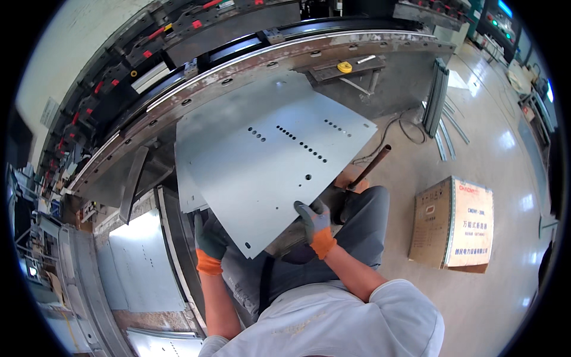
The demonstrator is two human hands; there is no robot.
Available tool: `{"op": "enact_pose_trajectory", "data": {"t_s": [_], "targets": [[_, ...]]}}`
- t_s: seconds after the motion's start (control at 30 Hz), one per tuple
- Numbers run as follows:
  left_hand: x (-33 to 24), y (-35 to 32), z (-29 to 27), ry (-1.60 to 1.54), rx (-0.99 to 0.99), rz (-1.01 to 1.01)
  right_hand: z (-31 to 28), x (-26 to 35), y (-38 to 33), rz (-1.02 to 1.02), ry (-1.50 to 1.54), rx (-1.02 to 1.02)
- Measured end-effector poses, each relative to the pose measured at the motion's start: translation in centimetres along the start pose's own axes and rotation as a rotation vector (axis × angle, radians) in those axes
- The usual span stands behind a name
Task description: The person measures a metal sheet with a tape measure, then repeatedly picks up perforated metal sheets from a nearby stack and places them onto a larger stack on the machine bed. The person adjusts the sheets to align them and continues stacking until the end of the clip.
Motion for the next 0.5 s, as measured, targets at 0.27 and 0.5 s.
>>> {"op": "enact_pose_trajectory", "data": {"t_s": [0.27, 0.5], "targets": [[1.6, 1.4, 10.6, -0.222, 0.169, 0.191, -4.5, 2.7, 2.0, -0.149, 0.132, -0.101], [4.4, 0.9, 11.6, -0.082, 0.218, 0.143, -4.7, 10.8, 1.3, -0.283, -0.103, -0.082]]}}
Point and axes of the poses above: each hand's wrist, its own y-axis towards the middle knuckle, its own z-axis out of the palm, x = y × z, the point moved 1 cm from there along y, towards the middle knuckle, and after that the axes turned 14 degrees about -z, right-handed, at the moved point
